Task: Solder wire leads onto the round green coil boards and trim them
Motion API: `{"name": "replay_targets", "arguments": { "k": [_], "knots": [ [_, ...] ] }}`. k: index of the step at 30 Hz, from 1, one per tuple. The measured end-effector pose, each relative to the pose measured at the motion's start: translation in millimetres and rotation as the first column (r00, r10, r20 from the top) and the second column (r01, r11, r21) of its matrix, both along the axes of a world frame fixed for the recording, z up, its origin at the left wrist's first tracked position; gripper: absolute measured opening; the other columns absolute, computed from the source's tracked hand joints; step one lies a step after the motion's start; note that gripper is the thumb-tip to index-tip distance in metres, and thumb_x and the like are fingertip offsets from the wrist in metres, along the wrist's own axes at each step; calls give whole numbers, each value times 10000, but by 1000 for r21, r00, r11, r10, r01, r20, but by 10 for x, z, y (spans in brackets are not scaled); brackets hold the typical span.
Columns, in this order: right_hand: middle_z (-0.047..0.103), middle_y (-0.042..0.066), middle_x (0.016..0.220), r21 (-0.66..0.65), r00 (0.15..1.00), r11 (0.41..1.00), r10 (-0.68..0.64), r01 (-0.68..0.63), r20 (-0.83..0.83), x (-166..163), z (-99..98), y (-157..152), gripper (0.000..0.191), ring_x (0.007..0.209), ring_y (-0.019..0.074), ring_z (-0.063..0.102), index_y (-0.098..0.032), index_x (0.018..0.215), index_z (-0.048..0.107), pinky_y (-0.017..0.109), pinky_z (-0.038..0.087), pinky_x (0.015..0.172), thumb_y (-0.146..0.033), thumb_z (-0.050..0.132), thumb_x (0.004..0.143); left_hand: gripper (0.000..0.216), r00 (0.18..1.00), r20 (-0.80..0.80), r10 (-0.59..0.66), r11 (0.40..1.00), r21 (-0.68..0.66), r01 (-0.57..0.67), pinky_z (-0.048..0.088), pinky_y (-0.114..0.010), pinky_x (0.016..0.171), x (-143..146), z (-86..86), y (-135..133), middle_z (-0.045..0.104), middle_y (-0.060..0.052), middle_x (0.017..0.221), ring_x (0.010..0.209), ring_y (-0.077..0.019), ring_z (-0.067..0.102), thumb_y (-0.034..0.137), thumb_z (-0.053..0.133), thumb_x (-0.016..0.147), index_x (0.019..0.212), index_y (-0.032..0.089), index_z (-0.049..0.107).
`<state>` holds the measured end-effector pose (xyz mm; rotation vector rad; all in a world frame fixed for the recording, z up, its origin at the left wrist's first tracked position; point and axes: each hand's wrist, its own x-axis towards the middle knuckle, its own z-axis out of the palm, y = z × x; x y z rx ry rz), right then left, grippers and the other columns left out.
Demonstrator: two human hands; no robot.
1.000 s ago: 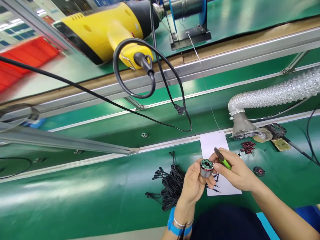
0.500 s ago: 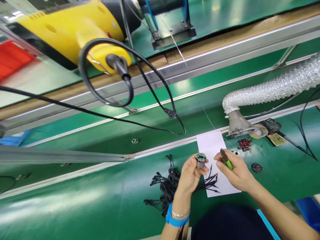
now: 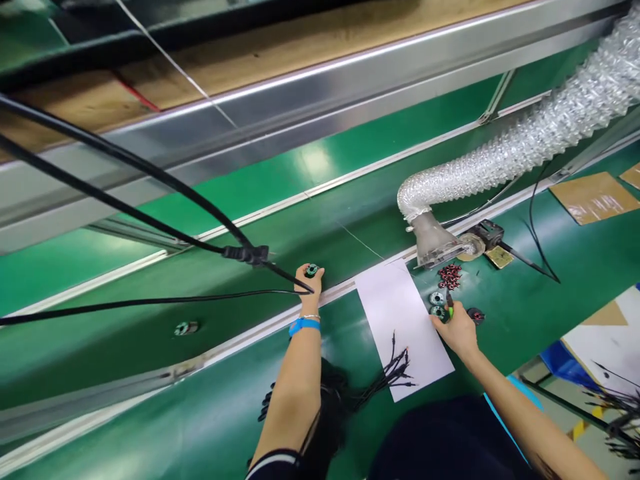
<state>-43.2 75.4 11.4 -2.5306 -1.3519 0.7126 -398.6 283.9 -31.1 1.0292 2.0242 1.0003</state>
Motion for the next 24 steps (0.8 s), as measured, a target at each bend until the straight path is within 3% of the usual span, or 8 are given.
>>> {"name": "replay_targets", "arguments": {
  "k": [4,7,10,12,14,18,21,24],
  "knots": [
    [627,113,901,-60,997,996,70,-69,22,5,43,58,439,778,228,611,-143,1015,477,322,406,680,-535,496,818,580,998,-58,-35,994,105,41,181,-521,1119,197,178,-335,363,-192,1392,1355,-319,255,164,659,758,1285,75,434],
    [630,130,826,-77,996,994,81,-78,27,48,147,31,441,728,301,628,-162,971,460,364,408,635,-568,486,801,415,981,-28,-190,958,213,191,313,-474,1061,556,429,-908,464,-180,1279,1242,-282,400,175,593,792,1191,95,511],
    [605,67,695,-57,991,990,127,-128,-33,-23,335,43,487,663,285,624,-199,903,441,365,433,613,-645,544,736,385,857,44,-513,824,304,478,491,-367,852,1063,651,-1521,591,-96,1084,956,-210,570,123,642,696,1078,160,610],
    [613,24,739,5,976,983,185,-186,-116,-188,546,57,541,652,219,618,-216,899,427,330,452,624,-703,563,705,589,770,76,-634,731,385,564,512,-351,843,1365,778,-1827,574,-103,1164,1026,-228,566,106,716,591,1163,183,595],
    [599,5,749,131,958,974,210,-187,-197,-409,808,64,567,645,190,597,-219,902,434,320,449,642,-733,561,699,579,765,116,-634,719,454,527,506,-370,856,1549,901,-2023,558,-130,1162,1057,-247,550,124,727,607,1165,170,581],
    [550,20,688,329,872,895,397,-300,-287,-727,1283,114,576,585,169,537,-180,877,461,309,418,601,-712,592,701,308,801,341,-491,820,492,293,495,-348,812,1537,1127,-2194,558,-126,1045,956,-198,567,186,615,822,1117,162,530],
    [583,25,776,363,762,833,539,-418,-359,-733,1511,170,479,654,131,547,-173,937,508,273,435,648,-641,494,835,428,705,543,-457,857,481,185,495,-352,862,1357,1302,-2248,555,-101,1067,960,-180,600,303,642,857,1196,188,407],
    [595,22,853,367,712,795,600,-483,-365,-659,1675,180,412,723,120,563,-185,1036,522,265,435,691,-566,432,907,512,563,687,-459,874,464,147,529,-361,815,1184,1504,-2303,560,-95,1065,954,-222,638,397,692,817,1190,192,407]
  ]
}}
